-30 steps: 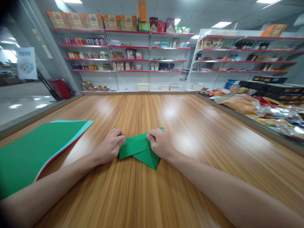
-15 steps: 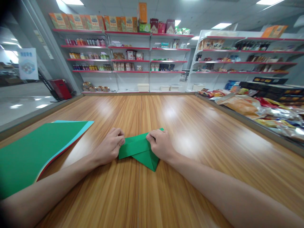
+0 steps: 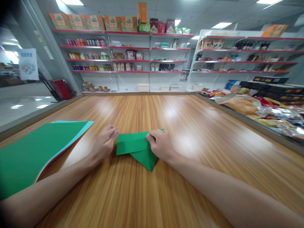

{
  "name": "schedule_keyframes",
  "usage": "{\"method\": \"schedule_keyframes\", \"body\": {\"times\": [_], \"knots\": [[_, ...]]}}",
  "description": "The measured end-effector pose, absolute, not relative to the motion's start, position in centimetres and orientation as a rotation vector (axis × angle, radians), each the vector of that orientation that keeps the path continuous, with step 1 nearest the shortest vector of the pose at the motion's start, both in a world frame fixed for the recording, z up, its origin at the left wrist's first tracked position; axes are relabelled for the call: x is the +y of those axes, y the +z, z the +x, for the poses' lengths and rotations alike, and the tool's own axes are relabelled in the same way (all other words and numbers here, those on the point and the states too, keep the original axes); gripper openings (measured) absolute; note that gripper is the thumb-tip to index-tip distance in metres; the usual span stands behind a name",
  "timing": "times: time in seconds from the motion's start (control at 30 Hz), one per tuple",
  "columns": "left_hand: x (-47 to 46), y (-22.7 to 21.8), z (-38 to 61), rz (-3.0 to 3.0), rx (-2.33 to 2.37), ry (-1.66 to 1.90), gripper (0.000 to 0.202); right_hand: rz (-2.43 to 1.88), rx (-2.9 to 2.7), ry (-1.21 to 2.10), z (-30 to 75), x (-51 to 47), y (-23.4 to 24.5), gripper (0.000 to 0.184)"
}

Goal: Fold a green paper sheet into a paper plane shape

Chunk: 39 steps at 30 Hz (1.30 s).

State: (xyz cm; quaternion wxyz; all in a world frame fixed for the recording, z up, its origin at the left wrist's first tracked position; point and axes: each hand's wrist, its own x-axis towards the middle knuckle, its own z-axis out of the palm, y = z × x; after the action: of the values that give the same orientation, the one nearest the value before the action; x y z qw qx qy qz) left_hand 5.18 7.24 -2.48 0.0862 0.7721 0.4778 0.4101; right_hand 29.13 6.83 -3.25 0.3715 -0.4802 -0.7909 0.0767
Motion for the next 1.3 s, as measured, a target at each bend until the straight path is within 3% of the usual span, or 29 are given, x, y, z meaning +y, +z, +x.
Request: {"method": "schedule_keyframes", "body": {"times": [0.17,0.43,0.93,1.3], "knots": [[4.5,-1.5,7.2,2.826,1.457,0.942,0.021,-1.223,-2.09,0.114,28.6,6.3,-3.3,0.023],[3.9,-2.5,9.2,2.875,1.367,0.597,0.031,-1.213,-2.174,0.137,27.1,4.7,-3.1,0.018],[6.2,-1.7,6.8,3.018,1.406,0.52,0.025,-1.362,-2.093,0.231,27.7,5.6,-3.5,0.019],[5.5,-1.5,7.2,3.0,1.31,0.594,0.026,-1.178,-2.096,0.252,27.5,5.4,-3.2,0.018]]}}
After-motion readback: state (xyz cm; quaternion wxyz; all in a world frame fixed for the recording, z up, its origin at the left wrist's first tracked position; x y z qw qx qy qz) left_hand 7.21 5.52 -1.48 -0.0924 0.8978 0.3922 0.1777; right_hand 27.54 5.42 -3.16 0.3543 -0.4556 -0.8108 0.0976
